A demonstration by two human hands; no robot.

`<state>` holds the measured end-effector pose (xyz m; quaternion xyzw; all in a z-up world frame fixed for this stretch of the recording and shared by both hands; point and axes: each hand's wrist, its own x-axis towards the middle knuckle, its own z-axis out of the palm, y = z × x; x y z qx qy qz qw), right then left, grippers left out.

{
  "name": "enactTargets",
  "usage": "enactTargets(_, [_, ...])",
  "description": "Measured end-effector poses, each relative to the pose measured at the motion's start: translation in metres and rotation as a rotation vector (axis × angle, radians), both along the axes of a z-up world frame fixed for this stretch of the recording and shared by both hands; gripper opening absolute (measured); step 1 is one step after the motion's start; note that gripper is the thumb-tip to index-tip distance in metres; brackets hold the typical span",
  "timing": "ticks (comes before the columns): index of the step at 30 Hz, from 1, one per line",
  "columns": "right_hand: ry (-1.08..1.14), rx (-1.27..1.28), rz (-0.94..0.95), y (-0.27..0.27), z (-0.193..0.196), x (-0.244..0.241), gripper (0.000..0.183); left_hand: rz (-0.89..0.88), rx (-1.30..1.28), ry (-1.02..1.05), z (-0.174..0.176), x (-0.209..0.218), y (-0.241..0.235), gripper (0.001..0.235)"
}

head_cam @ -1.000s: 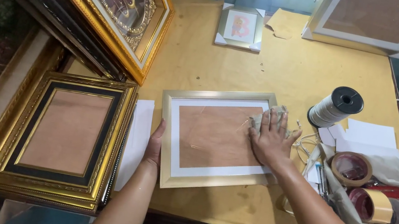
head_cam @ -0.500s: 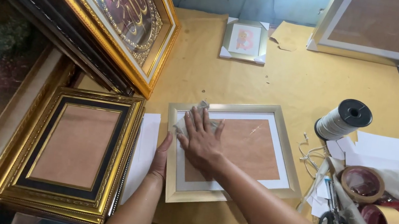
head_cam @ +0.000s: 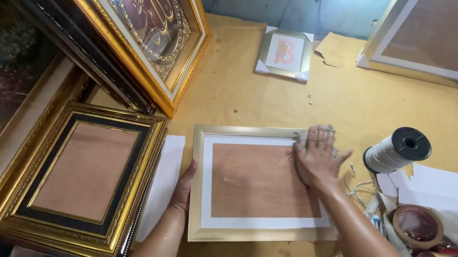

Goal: Cleaning glass and applying adhesive tape to the edges of a picture frame as part of the final assembly process.

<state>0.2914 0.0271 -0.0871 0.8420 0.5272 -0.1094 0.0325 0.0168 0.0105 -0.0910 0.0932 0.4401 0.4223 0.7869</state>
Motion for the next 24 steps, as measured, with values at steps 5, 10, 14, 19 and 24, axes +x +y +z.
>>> enactTargets(5, [-0.009,-0.015,-0.05,0.004,-0.015,0.006,0.063,-0.003,0.0,-0.006,-0.001,0.0,0.003,0.062])
enactTargets(10, [0.088,-0.082,0.112,0.01,0.053,-0.088,0.06,0.013,-0.012,0.008,0.008,0.001,0.004,0.063])
enactTargets(14, [0.174,-0.107,0.453,0.026,0.053,-0.149,0.057,-0.007,-0.032,-0.035,0.033,0.009,-0.004,0.059])
enactTargets(19, [0.244,-0.063,0.616,0.016,0.049,-0.185,0.054,-0.016,-0.022,-0.048,0.037,0.003,0.0,0.062])
enactTargets(24, [0.244,-0.007,0.79,-0.034,0.046,-0.176,0.055,-0.014,0.003,-0.054,0.032,-0.004,0.009,0.075])
